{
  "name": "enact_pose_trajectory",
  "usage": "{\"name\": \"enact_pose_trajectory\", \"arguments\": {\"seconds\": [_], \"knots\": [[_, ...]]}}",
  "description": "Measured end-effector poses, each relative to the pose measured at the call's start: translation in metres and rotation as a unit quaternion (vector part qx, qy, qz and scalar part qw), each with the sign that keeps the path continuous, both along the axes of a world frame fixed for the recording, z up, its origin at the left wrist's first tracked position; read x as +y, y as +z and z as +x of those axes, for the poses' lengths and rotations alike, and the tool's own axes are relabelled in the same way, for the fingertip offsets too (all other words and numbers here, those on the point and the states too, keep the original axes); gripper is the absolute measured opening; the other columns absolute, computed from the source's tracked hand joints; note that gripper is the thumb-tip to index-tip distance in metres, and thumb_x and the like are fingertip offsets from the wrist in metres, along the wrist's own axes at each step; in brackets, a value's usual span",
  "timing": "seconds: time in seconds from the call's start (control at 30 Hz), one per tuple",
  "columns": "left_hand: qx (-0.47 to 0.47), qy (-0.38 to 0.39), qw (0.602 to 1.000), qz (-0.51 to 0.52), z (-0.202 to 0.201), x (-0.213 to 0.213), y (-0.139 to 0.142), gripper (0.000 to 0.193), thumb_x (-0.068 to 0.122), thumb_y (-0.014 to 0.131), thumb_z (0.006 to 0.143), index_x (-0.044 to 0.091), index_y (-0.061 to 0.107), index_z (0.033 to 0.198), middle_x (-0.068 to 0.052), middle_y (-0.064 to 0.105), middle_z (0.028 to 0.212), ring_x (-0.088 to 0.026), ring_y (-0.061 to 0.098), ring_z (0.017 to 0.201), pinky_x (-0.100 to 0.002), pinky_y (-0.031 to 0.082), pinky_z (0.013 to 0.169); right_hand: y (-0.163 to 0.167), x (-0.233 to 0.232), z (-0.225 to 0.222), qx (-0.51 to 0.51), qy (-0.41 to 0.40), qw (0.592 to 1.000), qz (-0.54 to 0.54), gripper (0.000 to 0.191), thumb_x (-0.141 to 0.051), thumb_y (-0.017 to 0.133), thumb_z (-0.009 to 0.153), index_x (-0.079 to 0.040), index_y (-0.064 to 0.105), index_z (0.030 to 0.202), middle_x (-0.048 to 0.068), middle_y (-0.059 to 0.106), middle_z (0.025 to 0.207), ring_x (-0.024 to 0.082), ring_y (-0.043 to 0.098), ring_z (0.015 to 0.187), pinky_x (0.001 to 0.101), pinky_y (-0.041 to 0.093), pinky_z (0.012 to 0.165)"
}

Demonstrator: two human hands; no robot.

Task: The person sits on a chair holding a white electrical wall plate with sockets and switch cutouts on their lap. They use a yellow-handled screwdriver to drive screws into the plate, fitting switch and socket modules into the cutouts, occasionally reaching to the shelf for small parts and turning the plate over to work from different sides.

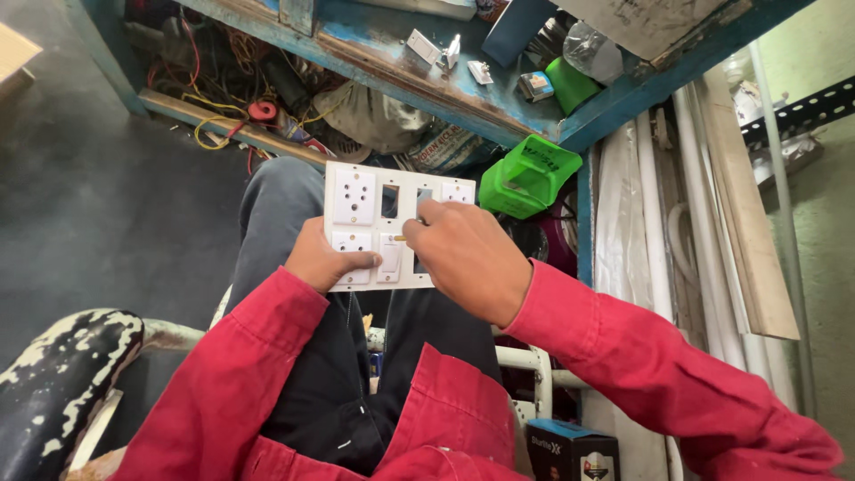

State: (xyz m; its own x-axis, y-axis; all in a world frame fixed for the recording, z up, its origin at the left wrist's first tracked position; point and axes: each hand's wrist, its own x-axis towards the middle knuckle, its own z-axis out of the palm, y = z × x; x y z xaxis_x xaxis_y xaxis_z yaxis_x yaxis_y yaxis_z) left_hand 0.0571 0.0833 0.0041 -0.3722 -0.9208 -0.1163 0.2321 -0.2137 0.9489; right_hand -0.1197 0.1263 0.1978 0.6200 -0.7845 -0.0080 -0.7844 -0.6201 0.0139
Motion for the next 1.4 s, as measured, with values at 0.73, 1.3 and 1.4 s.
{"name": "enact_pose_trajectory", "arguments": {"seconds": [0.73, 1.3, 1.4], "knots": [[0.014, -0.02, 1.0, 0.005, 0.002, 0.001, 0.005, 0.048, -0.006, 0.083, 0.066, -0.005, 0.072, 0.113, -0.012, 0.079, 0.102, -0.018, 0.076, 0.087, -0.033, 0.062, 0.078, 0.004, 0.01, -0.007, -0.151, -0.009, 0.988, -0.023, 0.017, -0.015, 0.071, 0.08, 0.0, 0.065, 0.085, 0.018, 0.064, 0.083, 0.042, 0.065, 0.08, 0.0498, 0.05, 0.067], [0.025, -0.035, 0.998, 0.038, 0.01, -0.006, 0.001, 0.049, -0.006, 0.083, 0.07, -0.004, 0.07, 0.118, -0.011, 0.078, 0.108, -0.018, 0.074, 0.092, -0.034, 0.06, 0.082, -0.003, -0.002, -0.005, -0.001, -0.088, 0.996, 0.027, 0.031, -0.031, 0.072, 0.098, -0.002, 0.065, 0.088, 0.016, 0.063, 0.086, 0.039, 0.065, 0.084, 0.0482, 0.052, 0.073], [0.024, -0.045, 0.998, 0.036, 0.01, -0.006, 0.001, 0.049, -0.006, 0.083, 0.07, -0.005, 0.071, 0.117, -0.012, 0.078, 0.107, -0.018, 0.074, 0.091, -0.034, 0.061, 0.082, -0.004, 0.002, -0.003, -0.028, -0.017, 0.999, 0.01, 0.014, -0.015, 0.066, 0.093, -0.002, 0.064, 0.086, 0.016, 0.063, 0.087, 0.038, 0.065, 0.085, 0.0494, 0.051, 0.071]]}}
